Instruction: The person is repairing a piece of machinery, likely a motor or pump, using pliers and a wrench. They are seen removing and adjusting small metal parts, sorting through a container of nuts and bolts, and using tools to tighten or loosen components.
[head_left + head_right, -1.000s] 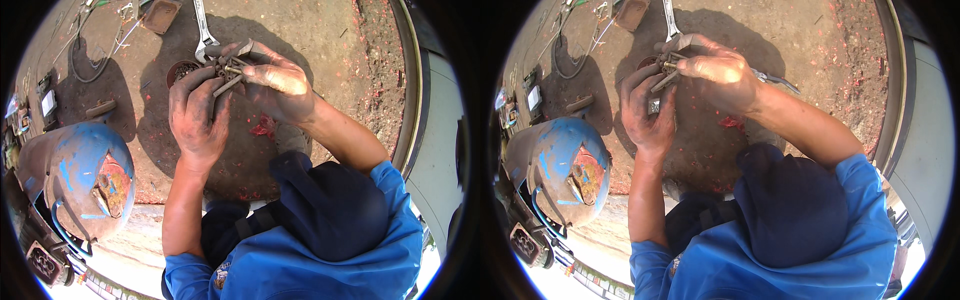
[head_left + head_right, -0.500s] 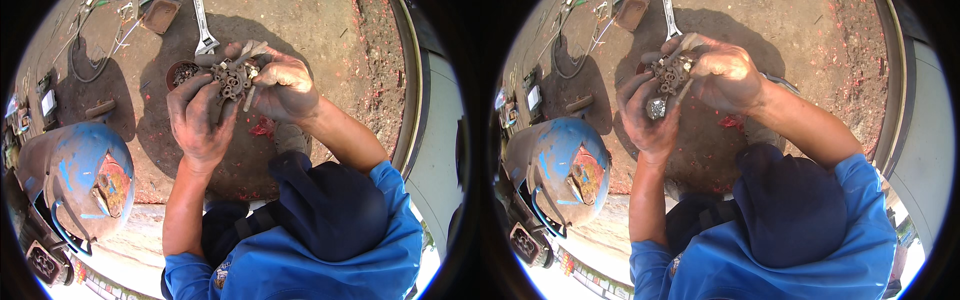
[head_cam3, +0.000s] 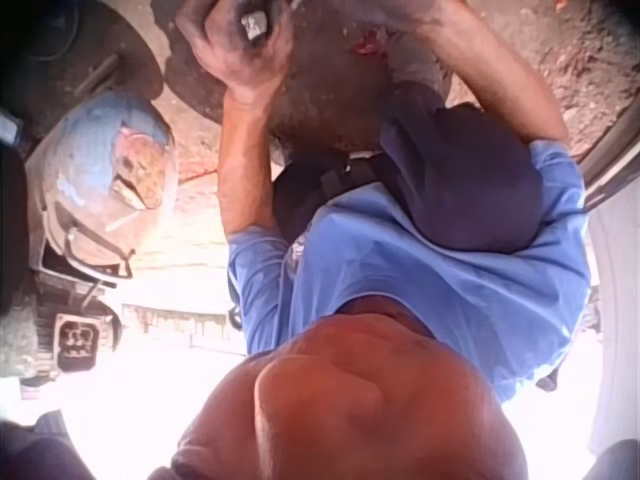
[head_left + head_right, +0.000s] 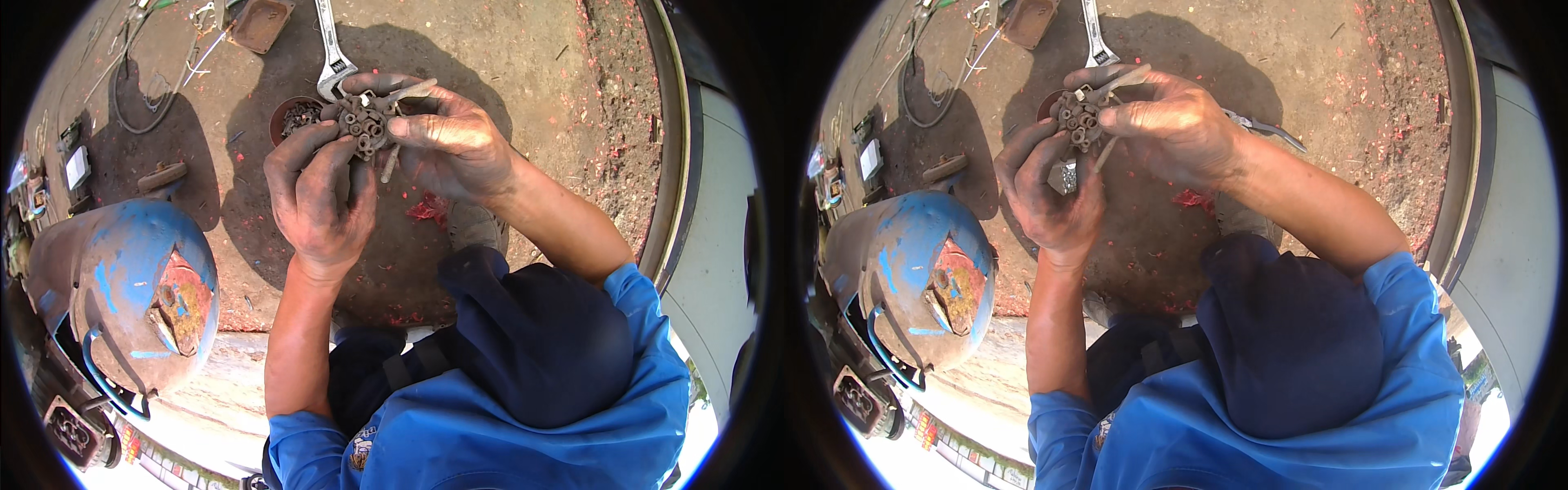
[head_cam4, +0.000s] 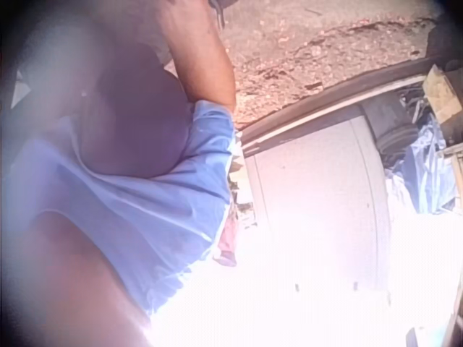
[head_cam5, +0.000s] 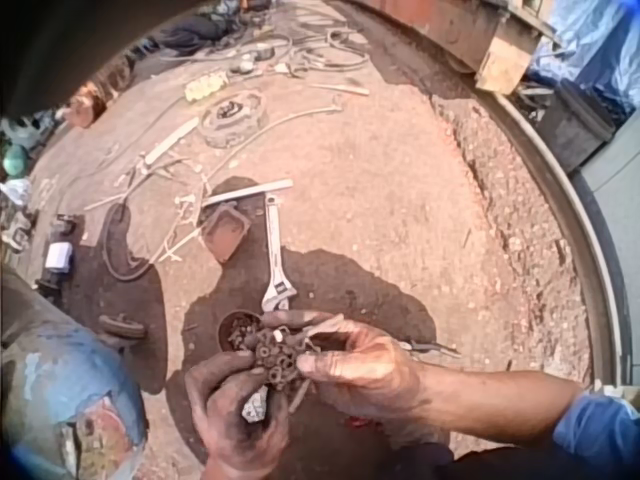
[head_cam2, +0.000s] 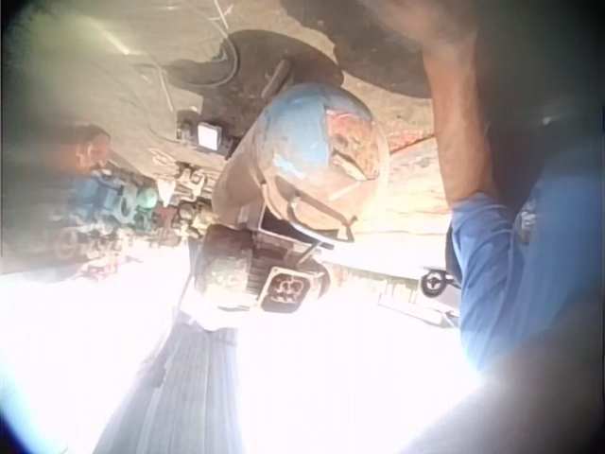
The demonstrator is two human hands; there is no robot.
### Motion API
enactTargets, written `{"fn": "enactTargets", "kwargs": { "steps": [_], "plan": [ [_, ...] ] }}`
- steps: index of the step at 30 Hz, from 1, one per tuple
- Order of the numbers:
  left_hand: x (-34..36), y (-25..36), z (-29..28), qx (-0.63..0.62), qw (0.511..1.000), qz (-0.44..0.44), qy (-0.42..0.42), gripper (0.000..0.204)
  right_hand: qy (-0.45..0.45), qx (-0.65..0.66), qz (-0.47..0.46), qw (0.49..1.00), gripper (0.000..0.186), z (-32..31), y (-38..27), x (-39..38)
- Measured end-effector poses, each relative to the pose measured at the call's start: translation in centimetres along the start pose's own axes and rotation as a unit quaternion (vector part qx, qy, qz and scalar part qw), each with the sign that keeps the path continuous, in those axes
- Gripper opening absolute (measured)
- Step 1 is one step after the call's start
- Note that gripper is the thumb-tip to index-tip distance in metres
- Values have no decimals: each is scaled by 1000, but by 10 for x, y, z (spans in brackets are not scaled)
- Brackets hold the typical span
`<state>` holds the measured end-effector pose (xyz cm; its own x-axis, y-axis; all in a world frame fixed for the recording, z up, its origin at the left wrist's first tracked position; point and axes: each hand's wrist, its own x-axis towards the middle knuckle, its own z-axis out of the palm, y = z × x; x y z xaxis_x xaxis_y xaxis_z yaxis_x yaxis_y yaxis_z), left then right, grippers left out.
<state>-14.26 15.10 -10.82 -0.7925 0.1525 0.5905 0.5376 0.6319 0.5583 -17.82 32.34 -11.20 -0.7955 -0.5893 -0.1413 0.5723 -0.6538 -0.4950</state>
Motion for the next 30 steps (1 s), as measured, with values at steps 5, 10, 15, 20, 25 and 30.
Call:
{"fn": "enactTargets", "kwargs": {
  "steps": [5,10,15,20,25,30],
  "plan": [
    [0,-2,1,-57,997,-58,1,49,1,-42,-39,998,54,-6,1,1],
    [-3,6,5,-171,956,-237,-4,54,3,-141,-86,986,50,-4,4,0],
    [-2,6,8,-326,886,-328,39,37,30,-134,-69,988,48,-1,4,-1],
    [8,14,0,-350,847,-400,23,33,60,-106,-58,991,44,-1,8,0],
    [5,5,0,-360,835,-414,35,29,66,-14,-39,997,38,1,9,2],
    [2,3,1,-370,817,-439,45,26,63,-21,-46,997,34,1,12,5]
  ]
}}
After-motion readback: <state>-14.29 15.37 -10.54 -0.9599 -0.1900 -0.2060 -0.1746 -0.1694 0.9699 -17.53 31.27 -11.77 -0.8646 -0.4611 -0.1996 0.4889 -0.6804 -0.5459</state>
